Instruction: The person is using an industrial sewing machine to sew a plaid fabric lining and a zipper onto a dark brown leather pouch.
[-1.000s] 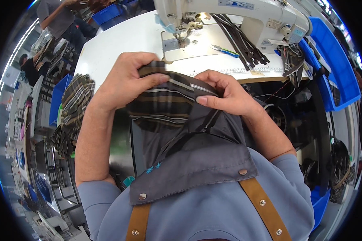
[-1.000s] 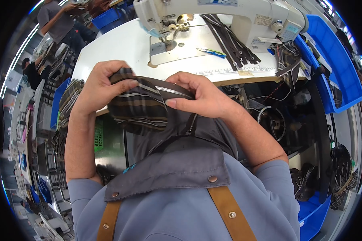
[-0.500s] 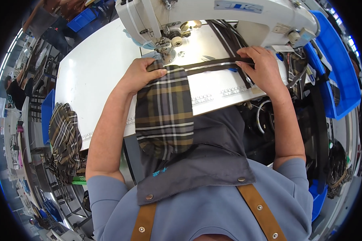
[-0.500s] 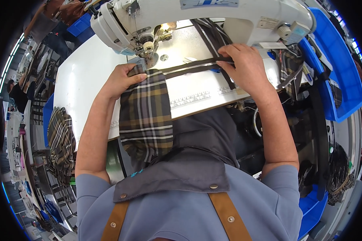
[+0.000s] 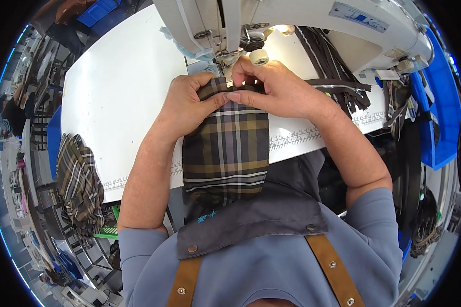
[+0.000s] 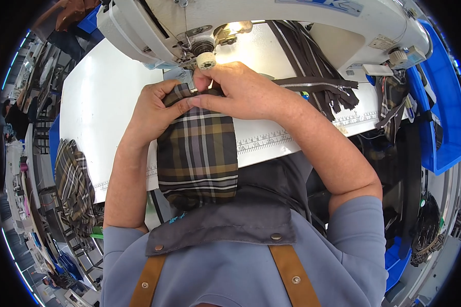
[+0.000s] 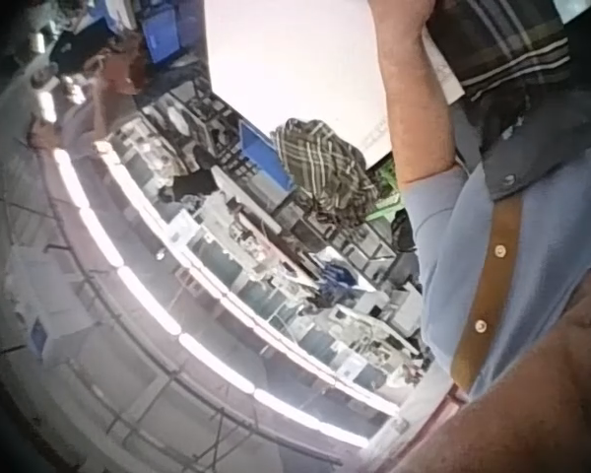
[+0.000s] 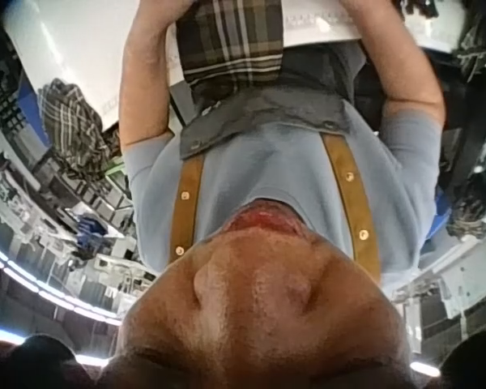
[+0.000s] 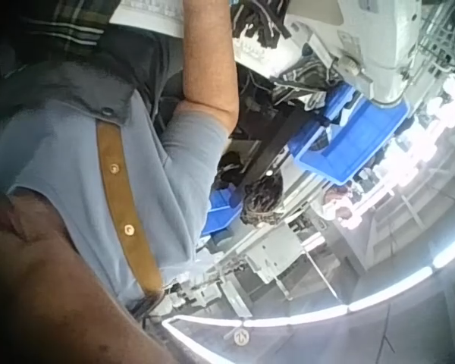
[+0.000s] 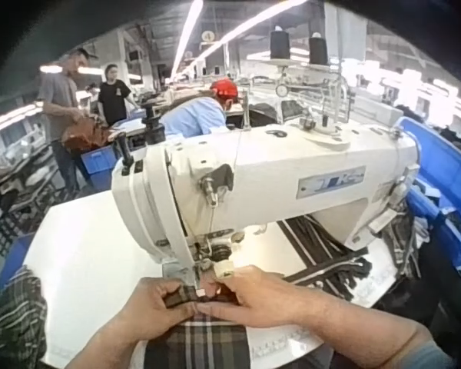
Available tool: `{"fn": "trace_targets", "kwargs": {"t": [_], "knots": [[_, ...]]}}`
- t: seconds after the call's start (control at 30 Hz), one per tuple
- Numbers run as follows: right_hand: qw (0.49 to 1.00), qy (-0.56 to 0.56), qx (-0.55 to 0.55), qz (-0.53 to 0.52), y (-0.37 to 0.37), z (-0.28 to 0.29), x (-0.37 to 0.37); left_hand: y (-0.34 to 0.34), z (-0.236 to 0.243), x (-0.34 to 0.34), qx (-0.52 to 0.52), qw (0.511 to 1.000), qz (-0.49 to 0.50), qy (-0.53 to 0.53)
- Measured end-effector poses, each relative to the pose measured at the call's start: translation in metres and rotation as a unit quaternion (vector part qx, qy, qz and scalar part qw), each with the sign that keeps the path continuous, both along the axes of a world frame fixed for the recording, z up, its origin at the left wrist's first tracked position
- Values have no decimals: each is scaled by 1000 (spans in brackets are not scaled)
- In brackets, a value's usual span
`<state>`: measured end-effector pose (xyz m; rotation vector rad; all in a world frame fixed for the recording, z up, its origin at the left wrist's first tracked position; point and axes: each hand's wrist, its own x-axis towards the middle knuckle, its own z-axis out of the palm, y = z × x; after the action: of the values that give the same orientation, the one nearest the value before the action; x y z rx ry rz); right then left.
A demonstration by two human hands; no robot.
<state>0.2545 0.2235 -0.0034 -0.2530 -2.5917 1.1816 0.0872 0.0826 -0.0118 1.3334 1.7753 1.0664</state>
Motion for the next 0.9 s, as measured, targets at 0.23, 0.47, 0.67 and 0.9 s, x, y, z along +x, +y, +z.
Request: {"fn": "trace_targets", "kwargs": {"t": [0.23, 0.47, 0.67, 0.9], "knots": [[999, -26, -24, 1, 7, -11, 0, -2, 0, -4, -6, 999, 6, -48], [989, 0, -150, 14, 6, -17, 2, -1, -1, -1, 7, 999, 6, -43], [991, 54, -120, -32, -1, -22, 5, -4, 0, 1, 34, 996, 24, -79], [988, 24, -145, -43, -2, -18, 7, -5, -1, 6, 110, 986, 64, -105]]}}
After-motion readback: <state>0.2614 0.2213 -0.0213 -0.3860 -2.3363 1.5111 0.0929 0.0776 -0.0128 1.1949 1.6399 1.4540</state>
